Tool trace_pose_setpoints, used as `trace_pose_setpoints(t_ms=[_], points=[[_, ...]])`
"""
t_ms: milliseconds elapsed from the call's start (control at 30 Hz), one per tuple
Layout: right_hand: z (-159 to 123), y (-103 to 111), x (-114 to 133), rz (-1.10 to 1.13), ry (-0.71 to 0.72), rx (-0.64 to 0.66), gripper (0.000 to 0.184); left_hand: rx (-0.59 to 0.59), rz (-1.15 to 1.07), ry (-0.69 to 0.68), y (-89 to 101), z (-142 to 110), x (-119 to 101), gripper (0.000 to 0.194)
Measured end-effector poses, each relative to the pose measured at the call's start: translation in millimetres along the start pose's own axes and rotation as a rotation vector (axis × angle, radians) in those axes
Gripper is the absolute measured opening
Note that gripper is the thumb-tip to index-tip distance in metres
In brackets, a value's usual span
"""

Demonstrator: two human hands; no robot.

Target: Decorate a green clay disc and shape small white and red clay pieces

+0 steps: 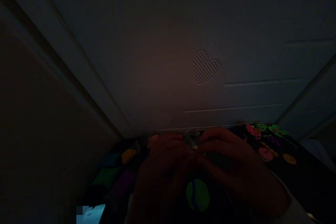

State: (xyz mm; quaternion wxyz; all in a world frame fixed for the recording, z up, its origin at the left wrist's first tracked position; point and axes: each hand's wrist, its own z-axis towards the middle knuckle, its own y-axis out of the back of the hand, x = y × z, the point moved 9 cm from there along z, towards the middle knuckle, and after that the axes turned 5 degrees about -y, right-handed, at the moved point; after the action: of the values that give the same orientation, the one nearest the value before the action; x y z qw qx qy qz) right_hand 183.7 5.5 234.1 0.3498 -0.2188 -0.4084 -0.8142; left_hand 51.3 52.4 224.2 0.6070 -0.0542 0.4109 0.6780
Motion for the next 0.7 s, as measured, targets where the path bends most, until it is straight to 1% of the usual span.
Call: trace_pose_setpoints(t_ms=[67, 133, 233, 333, 433, 500, 633, 700], points=[[0.4, -1.1, -0.6, -0.007, -0.006, 0.012, 0.011, 0.014, 0.046, -0.041, -3.4, 1.5, -4.9, 0.016], [0.3, -3.7, -3.6, -0.009, -0.026, 0.042, 0.011, 0.01, 0.072, -0.05, -5.1, 2.1, -7.2, 0.015], [-1.2, -8.0, -8.0, -0.02, -0.05, 0.095, 0.009, -0.038, 0.08, -0.073, -3.7, 2.0, -11.4, 0.012], [-2.8, -9.0, -10.3, -0.043, -0.061, 0.114, 0.009, -0.079, 0.112, -0.065, -2.3, 1.2, -13.4, 0.014], [-3.3, -7.6, -10.8, -0.059, -0.068, 0.104, 0.009, -0.116, 0.131, -0.031, -0.2, -0.4, -13.1, 0.012], [-3.2, -7.2, -10.3, -0.068, -0.069, 0.102, 0.009, -0.137, 0.127, -0.036, 1.2, -1.6, -14.5, 0.011], [-2.4, -6.0, -10.2, -0.084, -0.085, 0.097, 0.008, -0.125, 0.151, -0.081, 0.0, -4.0, -17.6, 0.013], [-1.9, -4.2, -9.7, -0.087, -0.087, 0.083, 0.008, -0.126, 0.17, -0.081, 0.1, -5.6, -16.6, 0.013]])
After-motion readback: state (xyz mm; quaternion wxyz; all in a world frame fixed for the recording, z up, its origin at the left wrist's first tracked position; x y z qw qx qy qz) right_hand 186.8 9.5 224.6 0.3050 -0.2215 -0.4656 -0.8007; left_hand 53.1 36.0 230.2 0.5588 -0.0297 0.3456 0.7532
